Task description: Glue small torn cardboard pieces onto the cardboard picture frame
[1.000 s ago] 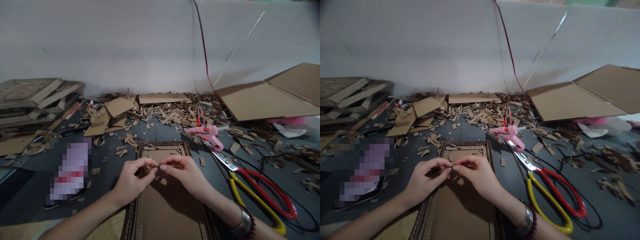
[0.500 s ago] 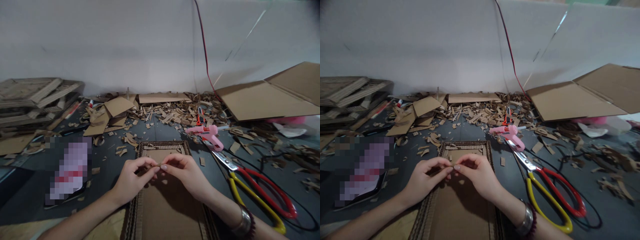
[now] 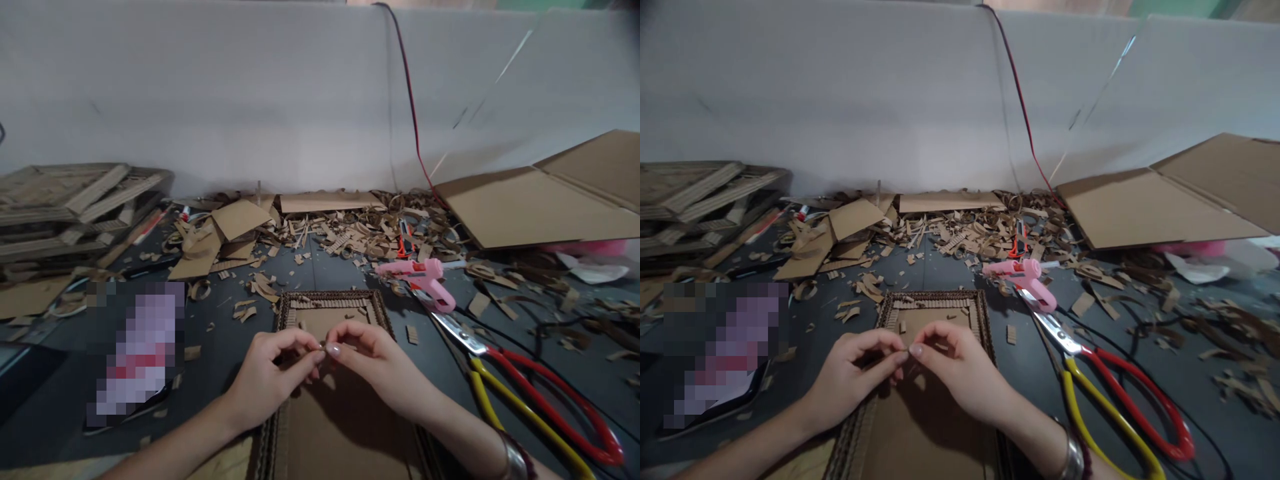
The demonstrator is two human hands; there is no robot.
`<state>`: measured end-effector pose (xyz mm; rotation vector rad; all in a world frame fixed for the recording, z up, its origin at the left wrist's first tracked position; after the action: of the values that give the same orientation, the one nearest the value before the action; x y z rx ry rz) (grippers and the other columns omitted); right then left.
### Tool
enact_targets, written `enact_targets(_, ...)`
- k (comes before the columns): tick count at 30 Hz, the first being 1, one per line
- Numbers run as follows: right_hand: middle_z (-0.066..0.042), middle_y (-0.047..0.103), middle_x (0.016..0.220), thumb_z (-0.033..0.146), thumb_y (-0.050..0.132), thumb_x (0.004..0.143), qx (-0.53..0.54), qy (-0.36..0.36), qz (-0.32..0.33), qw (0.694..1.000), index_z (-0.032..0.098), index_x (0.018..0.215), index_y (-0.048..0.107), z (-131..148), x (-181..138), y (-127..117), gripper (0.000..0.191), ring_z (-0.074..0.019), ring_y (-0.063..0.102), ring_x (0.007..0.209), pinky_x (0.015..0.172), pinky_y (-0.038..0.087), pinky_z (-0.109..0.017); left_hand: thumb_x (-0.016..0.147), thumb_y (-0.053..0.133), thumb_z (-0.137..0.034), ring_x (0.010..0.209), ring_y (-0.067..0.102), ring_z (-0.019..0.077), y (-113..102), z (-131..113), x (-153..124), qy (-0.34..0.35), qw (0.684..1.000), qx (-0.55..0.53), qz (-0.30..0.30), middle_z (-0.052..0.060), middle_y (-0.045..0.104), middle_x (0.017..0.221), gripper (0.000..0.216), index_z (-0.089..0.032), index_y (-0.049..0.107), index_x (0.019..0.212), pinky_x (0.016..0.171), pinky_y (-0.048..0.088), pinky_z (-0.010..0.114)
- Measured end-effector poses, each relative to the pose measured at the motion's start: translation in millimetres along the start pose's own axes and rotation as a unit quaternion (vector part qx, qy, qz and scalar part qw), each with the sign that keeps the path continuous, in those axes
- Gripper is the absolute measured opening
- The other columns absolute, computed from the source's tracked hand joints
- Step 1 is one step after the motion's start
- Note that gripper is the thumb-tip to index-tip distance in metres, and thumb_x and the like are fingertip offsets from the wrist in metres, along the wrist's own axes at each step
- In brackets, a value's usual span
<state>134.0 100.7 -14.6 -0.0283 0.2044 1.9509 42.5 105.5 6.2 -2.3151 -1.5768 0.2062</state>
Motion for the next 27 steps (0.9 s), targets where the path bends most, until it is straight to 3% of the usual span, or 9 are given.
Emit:
enact_targets(9, 0.002, 0.056, 0.068, 0.035, 0.066, 0.070, 0.147, 0.069, 0.079, 0.984, 0.015, 0.072, 0.054, -15.7, -1.4, 15.6, 0.024, -0.0086, 0.051, 0.064, 0.066, 0.039, -0.023, 0.076, 0.055, -0.019, 0.042, 0.056, 0.0089, 4.4, -0.4, 0.7, -0.012, 0.999, -0.036, 0.025, -0.001, 0.062, 0.049, 0.011, -0.014, 0.059, 0.066, 0.043, 0.047, 0.016)
enact_targets(16, 0.000, 0.060, 0.068, 0.027, 0.070, 0.068, 0.263, 0.137, 0.116, 0.948, 0.012, 0.068, 0.058, -23.0, -4.3, 27.0, 0.018, -0.0071, 0.054, 0.064, 0.065, 0.040, -0.020, 0.074, 0.057, -0.019, 0.043, 0.057, 0.0093, 5.8, 1.7, 0.5, -0.023, 0.998, -0.047, 0.036, -0.001, 0.063, 0.050, 0.010, -0.015, 0.061, 0.065, 0.045, 0.048, 0.016)
enact_targets(20, 0.000, 0.061, 0.064, 0.026, 0.072, 0.066, 0.295, 0.177, 0.130, 0.930, 0.011, 0.065, 0.060, -29.9, -6.4, 32.1, 0.019, -0.0056, 0.055, 0.060, 0.061, 0.041, -0.017, 0.073, 0.057, -0.018, 0.043, 0.058, 0.0098, 6.6, 1.9, -0.3, -0.025, 0.998, -0.050, 0.040, 0.000, 0.063, 0.050, 0.010, -0.015, 0.061, 0.065, 0.045, 0.049, 0.017)
enact_targets(27, 0.000, 0.062, 0.062, 0.023, 0.071, 0.066, 0.295, 0.197, 0.137, 0.925, 0.010, 0.065, 0.063, -36.9, -9.4, 30.3, 0.015, -0.0049, 0.055, 0.057, 0.059, 0.041, -0.016, 0.074, 0.057, -0.018, 0.044, 0.057, 0.0086, 9.3, 3.7, -1.6, -0.017, 0.998, -0.034, 0.055, -0.001, 0.063, 0.051, 0.009, -0.015, 0.062, 0.067, 0.045, 0.047, 0.015)
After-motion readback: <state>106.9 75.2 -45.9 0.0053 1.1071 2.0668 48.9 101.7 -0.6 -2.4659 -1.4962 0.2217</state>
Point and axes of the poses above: each hand's wrist, its own x-axis towards the middle knuckle, its own y-axis out of the palm, z = x × y, the point moved 10 cm from there along x, towards the middle knuckle
